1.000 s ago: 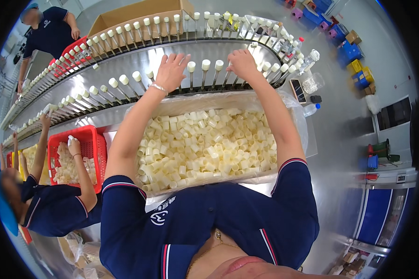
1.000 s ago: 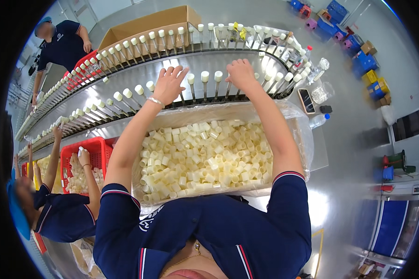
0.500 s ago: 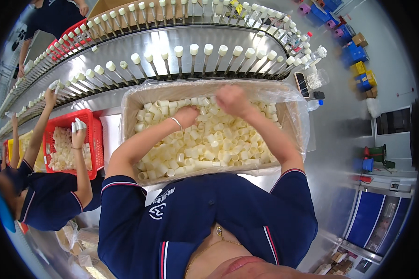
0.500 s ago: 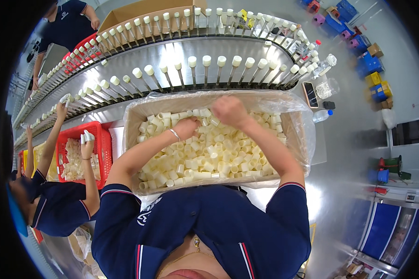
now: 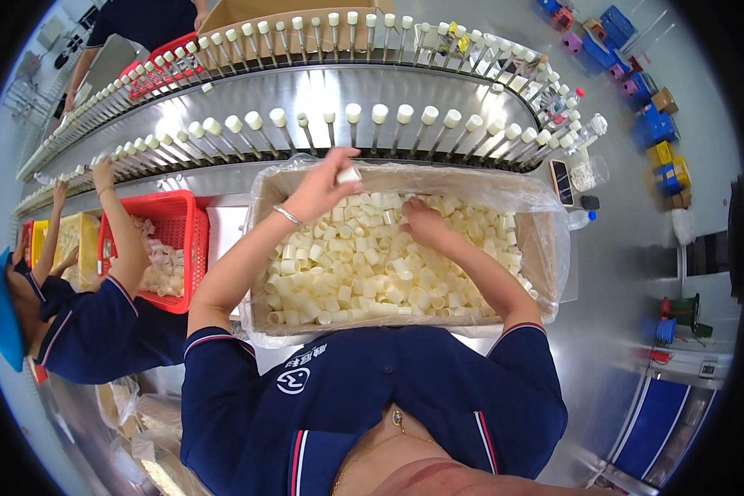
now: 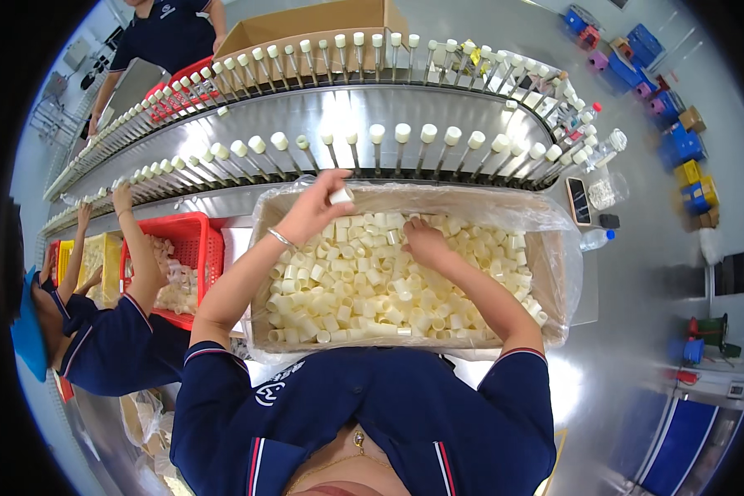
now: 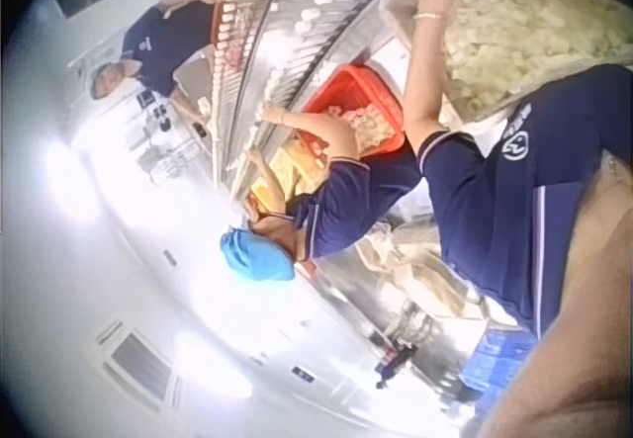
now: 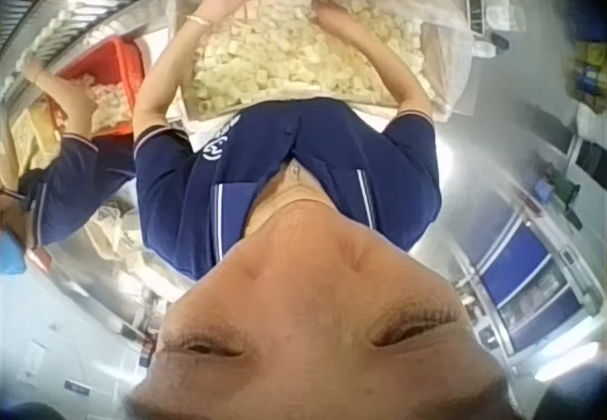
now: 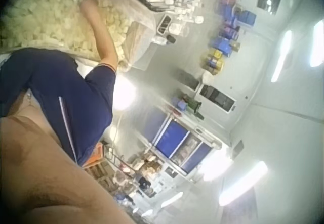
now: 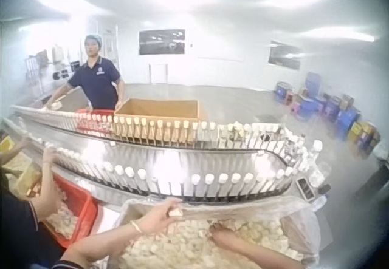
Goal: The person picks plastic caps from a container and fits them onto the upright pegs of a conveyor line by hand.
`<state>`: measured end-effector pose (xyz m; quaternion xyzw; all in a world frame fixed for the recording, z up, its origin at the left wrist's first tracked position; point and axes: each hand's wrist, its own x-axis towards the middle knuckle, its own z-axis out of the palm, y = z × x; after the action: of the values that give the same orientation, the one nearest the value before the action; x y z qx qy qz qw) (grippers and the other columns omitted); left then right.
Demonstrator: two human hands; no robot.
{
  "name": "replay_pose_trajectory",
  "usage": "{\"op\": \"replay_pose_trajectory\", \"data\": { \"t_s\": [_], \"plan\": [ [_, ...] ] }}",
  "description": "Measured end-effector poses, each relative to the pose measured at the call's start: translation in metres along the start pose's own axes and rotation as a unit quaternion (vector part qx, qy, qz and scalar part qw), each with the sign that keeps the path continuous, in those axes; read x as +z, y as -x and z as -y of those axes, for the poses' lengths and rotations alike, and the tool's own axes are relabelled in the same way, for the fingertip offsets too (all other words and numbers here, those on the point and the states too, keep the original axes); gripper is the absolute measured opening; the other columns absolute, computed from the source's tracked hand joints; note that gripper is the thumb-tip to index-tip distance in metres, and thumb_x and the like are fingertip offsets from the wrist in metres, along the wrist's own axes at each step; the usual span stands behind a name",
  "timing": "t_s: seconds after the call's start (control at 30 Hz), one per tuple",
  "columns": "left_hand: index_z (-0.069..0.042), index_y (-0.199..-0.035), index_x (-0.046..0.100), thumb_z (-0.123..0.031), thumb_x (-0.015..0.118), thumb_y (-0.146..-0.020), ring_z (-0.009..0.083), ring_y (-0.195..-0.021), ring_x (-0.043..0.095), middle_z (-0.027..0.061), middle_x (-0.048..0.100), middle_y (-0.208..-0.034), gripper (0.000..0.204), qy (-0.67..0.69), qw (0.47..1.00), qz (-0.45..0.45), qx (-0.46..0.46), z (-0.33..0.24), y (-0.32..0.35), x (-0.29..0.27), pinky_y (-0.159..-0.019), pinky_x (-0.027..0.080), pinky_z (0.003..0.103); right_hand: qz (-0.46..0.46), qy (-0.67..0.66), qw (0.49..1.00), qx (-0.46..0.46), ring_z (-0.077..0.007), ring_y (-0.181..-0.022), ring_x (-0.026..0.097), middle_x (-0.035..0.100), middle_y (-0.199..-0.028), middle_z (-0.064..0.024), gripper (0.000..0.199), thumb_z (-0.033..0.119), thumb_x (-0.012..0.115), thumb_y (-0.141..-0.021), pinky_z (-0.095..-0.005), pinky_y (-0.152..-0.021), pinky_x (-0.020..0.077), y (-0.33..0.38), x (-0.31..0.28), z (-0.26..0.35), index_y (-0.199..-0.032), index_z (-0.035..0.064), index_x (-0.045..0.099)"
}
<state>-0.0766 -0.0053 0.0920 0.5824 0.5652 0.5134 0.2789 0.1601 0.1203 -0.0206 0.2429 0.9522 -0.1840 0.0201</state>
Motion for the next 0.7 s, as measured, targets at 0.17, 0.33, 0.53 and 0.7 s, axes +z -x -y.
{"op": "replay_pose_trajectory", "data": {
  "t_s": [0.17,0.33,0.53,0.7],
  "plan": [
    [-0.004,-0.109,0.057,-0.013,0.069,-0.079,0.0341,-0.097,0.056,0.0142,0.06,-0.102,0.033,-0.35,0.931,-0.096,0.04,0.011,-0.038,-0.059,-0.082,0.046,0.041,-0.034,-0.198,0.98,-0.014,-0.0274,-0.089,0.058,0.058,-0.096,-0.0131,0.043,0.022,0.066,-0.085,-0.0394,-0.075,0.0491,0.002,-0.015,0.007,-0.118,0.0012,0.049],
    [-0.002,-0.094,0.06,-0.015,0.072,-0.075,0.0324,-0.096,0.057,0.0138,0.061,-0.096,0.025,-0.405,0.908,-0.083,0.063,0.033,-0.092,-0.06,-0.082,0.048,0.042,0.029,-0.576,0.815,0.046,-0.0116,-0.071,0.054,0.057,-0.087,-0.0024,0.036,0.022,0.056,-0.096,-0.0263,-0.067,0.0477,-0.011,-0.06,0.018,-0.126,0.0034,0.051],
    [-0.002,-0.08,0.067,-0.018,0.077,-0.067,0.0338,-0.089,0.061,0.0158,0.064,-0.089,0.023,-0.541,0.833,0.114,0.0,0.033,-0.144,-0.028,-0.078,0.051,0.041,0.037,-0.832,0.553,-0.018,-0.0083,-0.079,0.059,0.06,-0.091,-0.0013,0.034,0.018,0.052,-0.098,-0.0255,-0.073,0.0532,-0.017,-0.086,0.023,-0.128,0.0024,0.05],
    [-0.006,-0.08,0.067,-0.017,0.074,-0.069,0.0272,-0.095,0.061,0.0098,0.063,-0.095,0.018,-0.629,0.751,0.163,0.119,0.043,-0.153,0.01,-0.077,0.051,0.039,0.048,-0.834,0.547,-0.051,-0.0104,-0.085,0.06,0.061,-0.102,-0.0047,0.038,0.022,0.052,-0.097,-0.0286,-0.079,0.0545,-0.027,-0.095,0.034,-0.129,0.0012,0.048]
  ]
}}
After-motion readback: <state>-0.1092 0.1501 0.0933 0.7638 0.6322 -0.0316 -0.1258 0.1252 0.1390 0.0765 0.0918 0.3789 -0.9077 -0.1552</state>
